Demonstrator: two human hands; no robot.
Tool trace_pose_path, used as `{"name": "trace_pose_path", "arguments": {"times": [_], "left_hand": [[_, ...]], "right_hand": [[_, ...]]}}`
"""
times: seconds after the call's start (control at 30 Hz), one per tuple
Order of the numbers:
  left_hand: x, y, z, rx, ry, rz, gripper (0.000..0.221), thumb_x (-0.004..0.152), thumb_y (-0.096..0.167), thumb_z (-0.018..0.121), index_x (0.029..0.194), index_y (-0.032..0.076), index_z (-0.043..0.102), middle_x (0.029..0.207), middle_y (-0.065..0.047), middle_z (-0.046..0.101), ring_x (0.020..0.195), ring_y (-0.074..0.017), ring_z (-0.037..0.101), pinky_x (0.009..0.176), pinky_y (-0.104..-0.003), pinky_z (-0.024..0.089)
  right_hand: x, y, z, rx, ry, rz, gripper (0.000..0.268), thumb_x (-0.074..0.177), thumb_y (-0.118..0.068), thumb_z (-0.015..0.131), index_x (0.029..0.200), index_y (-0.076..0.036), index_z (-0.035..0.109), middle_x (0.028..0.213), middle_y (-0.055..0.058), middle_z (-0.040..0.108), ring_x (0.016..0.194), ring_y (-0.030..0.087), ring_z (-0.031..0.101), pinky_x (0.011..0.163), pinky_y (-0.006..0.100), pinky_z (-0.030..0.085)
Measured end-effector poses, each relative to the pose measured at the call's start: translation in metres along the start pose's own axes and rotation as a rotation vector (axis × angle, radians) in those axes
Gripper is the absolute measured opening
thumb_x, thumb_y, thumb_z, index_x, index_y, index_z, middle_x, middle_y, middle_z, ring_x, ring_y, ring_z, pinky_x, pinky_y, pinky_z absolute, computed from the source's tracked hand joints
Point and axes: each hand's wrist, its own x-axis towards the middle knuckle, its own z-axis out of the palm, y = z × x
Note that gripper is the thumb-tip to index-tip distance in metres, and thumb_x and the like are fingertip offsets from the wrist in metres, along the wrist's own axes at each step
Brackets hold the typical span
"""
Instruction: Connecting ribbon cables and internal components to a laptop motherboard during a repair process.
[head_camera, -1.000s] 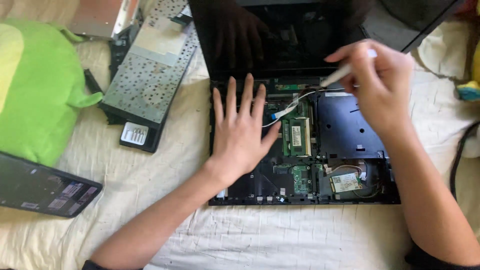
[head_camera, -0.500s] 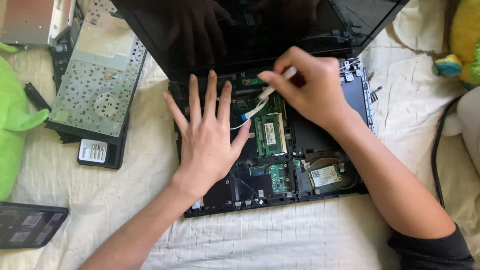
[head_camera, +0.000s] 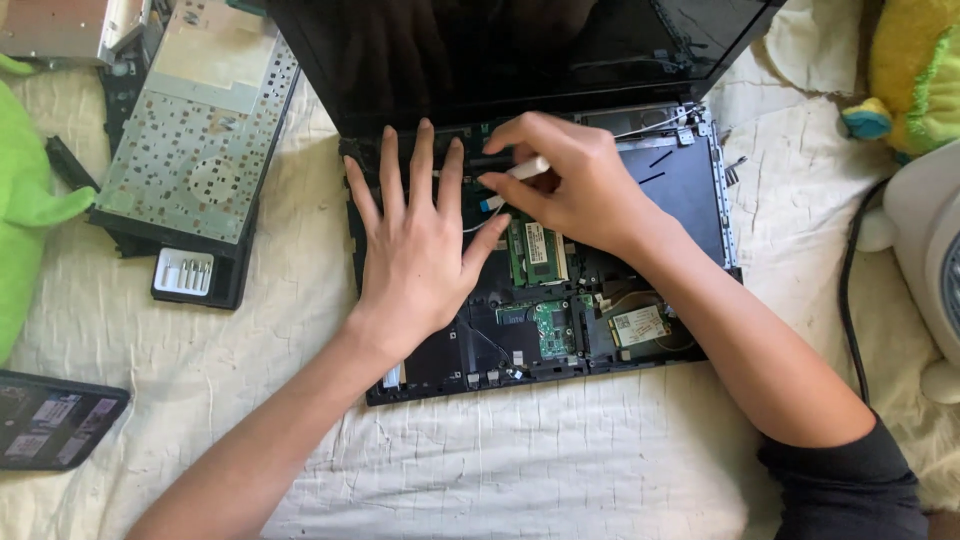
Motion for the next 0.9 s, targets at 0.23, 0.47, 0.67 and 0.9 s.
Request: {"name": "trace_pose_path", "arguments": {"times": [0.23, 0.47, 0.67, 0.9], "left_hand": [[0.0, -0.001, 0.004, 0.07, 0.01, 0.004, 0.054, 0.109, 0.041, 0.048, 0.151, 0.007, 0.052, 0.16, -0.024, 0.038, 0.148, -0.0485, 0.028, 0.117, -0.073, 0.019], [-0.001, -0.003, 0.007, 0.014, 0.025, -0.011, 0.049, 0.107, 0.038, 0.051, 0.151, 0.017, 0.052, 0.159, -0.022, 0.038, 0.149, -0.048, 0.027, 0.118, -0.073, 0.018], [-0.002, -0.005, 0.008, 0.008, 0.034, 0.003, 0.05, 0.106, 0.041, 0.053, 0.15, 0.016, 0.053, 0.158, -0.022, 0.038, 0.148, -0.0486, 0.028, 0.118, -0.073, 0.02], [0.0, -0.004, 0.005, -0.024, 0.012, -0.003, 0.055, 0.107, 0.046, 0.048, 0.152, 0.014, 0.05, 0.16, -0.023, 0.035, 0.15, -0.0488, 0.025, 0.119, -0.073, 0.016]], "right_hand": [[-0.002, 0.0, 0.001, -0.023, 0.052, 0.064, 0.03, 0.101, -0.015, 0.082, 0.118, -0.007, 0.058, 0.082, 0.005, 0.066, 0.062, 0.015, 0.06, 0.06, 0.028, 0.046], [-0.004, -0.001, 0.002, -0.006, 0.068, 0.096, 0.021, 0.105, -0.007, 0.072, 0.118, -0.006, 0.056, 0.082, 0.004, 0.064, 0.057, 0.013, 0.052, 0.057, 0.027, 0.043], [-0.005, -0.004, -0.009, -0.065, 0.177, 0.108, 0.018, 0.105, 0.0, 0.066, 0.12, -0.004, 0.057, 0.082, 0.005, 0.067, 0.058, 0.013, 0.057, 0.054, 0.027, 0.042], [-0.005, -0.009, -0.038, -0.144, 0.214, 0.282, 0.018, 0.112, -0.018, 0.079, 0.117, -0.011, 0.062, 0.065, -0.005, 0.049, 0.06, 0.006, 0.039, 0.069, 0.023, 0.034]]}}
